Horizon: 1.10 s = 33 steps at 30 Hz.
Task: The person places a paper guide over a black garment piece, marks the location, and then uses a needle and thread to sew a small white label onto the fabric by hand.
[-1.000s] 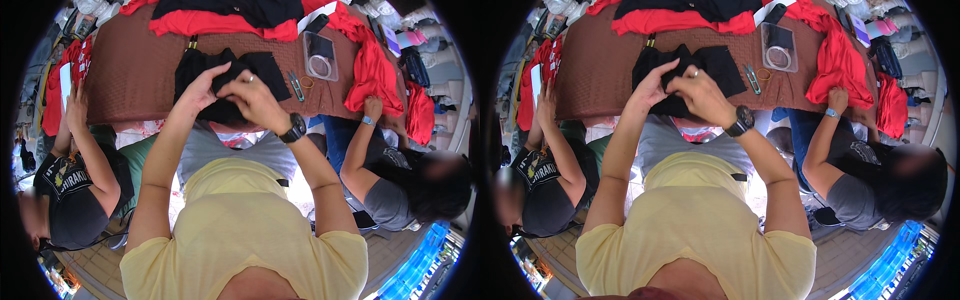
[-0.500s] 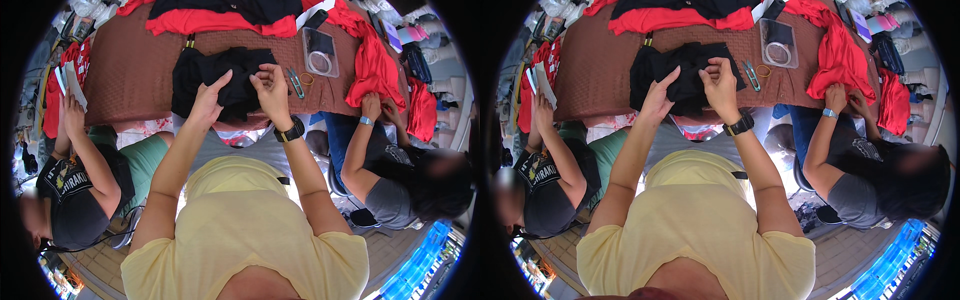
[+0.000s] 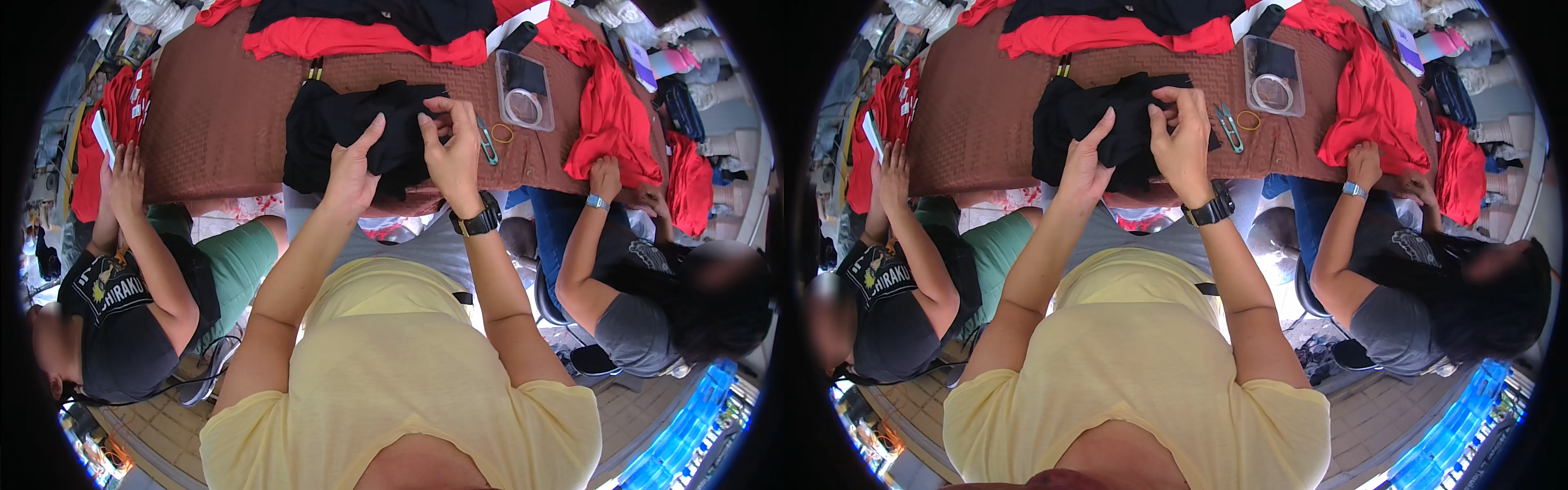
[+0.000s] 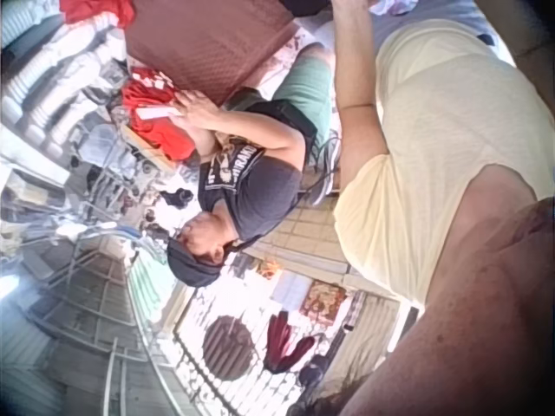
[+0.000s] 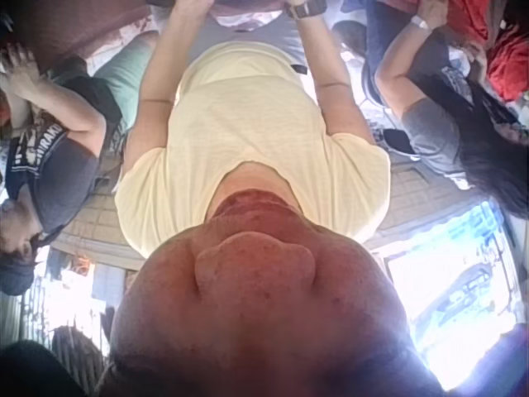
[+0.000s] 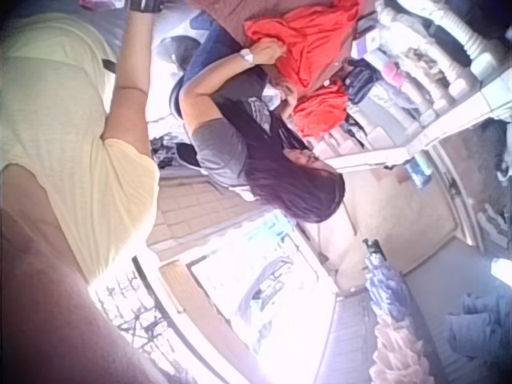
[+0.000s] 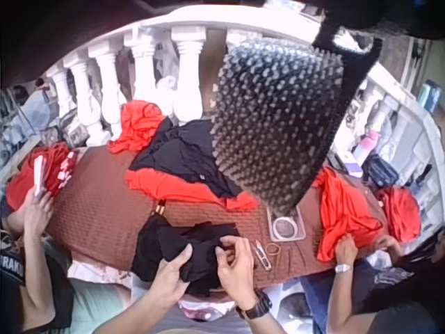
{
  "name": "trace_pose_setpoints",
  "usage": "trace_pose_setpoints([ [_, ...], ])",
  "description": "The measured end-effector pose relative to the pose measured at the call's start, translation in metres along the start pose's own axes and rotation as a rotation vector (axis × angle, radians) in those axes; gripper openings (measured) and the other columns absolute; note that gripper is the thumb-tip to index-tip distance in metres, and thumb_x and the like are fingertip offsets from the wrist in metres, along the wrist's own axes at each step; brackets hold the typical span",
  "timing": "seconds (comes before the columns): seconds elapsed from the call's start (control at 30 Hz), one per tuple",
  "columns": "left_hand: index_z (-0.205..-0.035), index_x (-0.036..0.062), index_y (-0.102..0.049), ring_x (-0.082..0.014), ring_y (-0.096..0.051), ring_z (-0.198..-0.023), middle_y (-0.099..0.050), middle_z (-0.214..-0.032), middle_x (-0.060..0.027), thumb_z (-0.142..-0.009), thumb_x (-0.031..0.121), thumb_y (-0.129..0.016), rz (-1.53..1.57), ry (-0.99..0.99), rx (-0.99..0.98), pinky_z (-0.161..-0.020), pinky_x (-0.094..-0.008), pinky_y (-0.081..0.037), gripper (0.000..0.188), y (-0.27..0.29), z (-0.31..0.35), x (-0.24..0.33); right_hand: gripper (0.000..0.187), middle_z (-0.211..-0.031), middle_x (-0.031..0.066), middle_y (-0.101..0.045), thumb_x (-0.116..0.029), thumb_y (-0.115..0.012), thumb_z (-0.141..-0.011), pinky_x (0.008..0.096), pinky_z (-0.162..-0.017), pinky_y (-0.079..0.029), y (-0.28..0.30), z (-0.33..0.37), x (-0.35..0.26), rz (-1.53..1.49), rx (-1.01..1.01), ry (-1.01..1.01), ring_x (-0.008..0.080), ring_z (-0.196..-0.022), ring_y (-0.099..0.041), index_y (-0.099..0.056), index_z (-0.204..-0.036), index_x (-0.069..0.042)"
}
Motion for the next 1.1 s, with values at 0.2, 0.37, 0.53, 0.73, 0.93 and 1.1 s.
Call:
trace_pose_setpoints([
  [0.2, -0.108, 0.0044, -0.068, -0.0161, -0.071, -0.097, -0.072, -0.107, -0.0059, -0.092, 0.013, -0.077, -0.035, 0.023, 0.088, -0.086, -0.0329, -0.057, 0.020, 0.001, 0.002, -0.004, 0.021, -0.099, 0.0128, -0.059, 0.009, -0.068, -0.085, 0.0365, -0.066, -0.052, -0.017, -0.008, -0.046, 0.035, -0.149, 0.274, 0.0253, -0.079, -0.066, -0.069, -0.103, 0.001],
  [0.37, -0.104, 0.0030, -0.067, -0.0171, -0.071, -0.096, -0.072, -0.105, -0.0069, -0.091, 0.017, -0.080, -0.056, -0.076, 0.129, -0.086, -0.0360, -0.058, 0.023, 0.003, -0.001, -0.002, 0.017, -0.096, 0.0124, -0.062, 0.009, -0.068, -0.085, 0.0364, -0.065, -0.052, -0.010, -0.008, -0.056, 0.064, -0.119, 0.361, 0.0246, -0.078, -0.066, -0.069, -0.100, 0.001],
  [0.53, -0.106, -0.0003, -0.066, -0.0220, -0.073, -0.099, -0.072, -0.108, -0.0124, -0.091, 0.016, -0.079, -0.027, 0.016, 0.132, -0.086, -0.0386, -0.061, 0.026, 0.002, -0.002, -0.007, 0.004, -0.098, 0.0169, -0.072, 0.003, -0.057, -0.100, 0.0287, -0.071, -0.058, 0.029, -0.032, -0.084, -0.387, 0.004, 0.315, 0.0181, -0.079, -0.070, -0.057, -0.104, 0.002],
  [0.73, -0.109, -0.0041, -0.064, -0.0258, -0.074, -0.097, -0.072, -0.109, -0.0161, -0.089, 0.009, -0.079, -0.007, 0.069, 0.109, -0.084, -0.0430, -0.064, 0.028, -0.007, -0.004, -0.009, 0.015, -0.095, 0.0285, -0.068, -0.014, -0.051, -0.108, 0.0424, -0.066, -0.064, 0.140, -0.044, -0.208, -0.447, 0.217, 0.766, 0.0377, -0.076, -0.071, -0.046, -0.112, 0.000],
  [0.93, -0.107, -0.0046, -0.062, -0.0269, -0.074, -0.095, -0.072, -0.106, -0.0171, -0.088, 0.005, -0.079, 0.048, -0.007, 0.100, -0.083, -0.0452, -0.065, 0.027, 0.006, -0.013, -0.012, 0.013, -0.093, 0.0242, -0.068, -0.012, -0.055, -0.105, 0.0388, -0.067, -0.062, 0.203, -0.029, -0.258, -0.493, 0.301, 0.876, 0.0329, -0.076, -0.071, -0.050, -0.110, 0.000],
  [1.1, -0.104, -0.0046, -0.061, -0.0270, -0.074, -0.092, -0.071, -0.103, -0.0171, -0.088, 0.005, -0.080, 0.040, -0.012, 0.106, -0.081, -0.0435, -0.066, 0.027, 0.013, -0.017, -0.020, 0.011, -0.091, 0.0206, -0.069, -0.010, -0.058, -0.103, 0.0358, -0.068, -0.060, 0.219, -0.017, -0.270, -0.483, 0.313, 0.892, 0.0289, -0.076, -0.070, -0.054, -0.108, -0.001],
])
Point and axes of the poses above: each hand's wrist, its own z-axis away from the middle knuckle, its own y-axis out of the back of the hand, x = y × z, the point moved 9 cm from there along -z, towards the middle knuckle
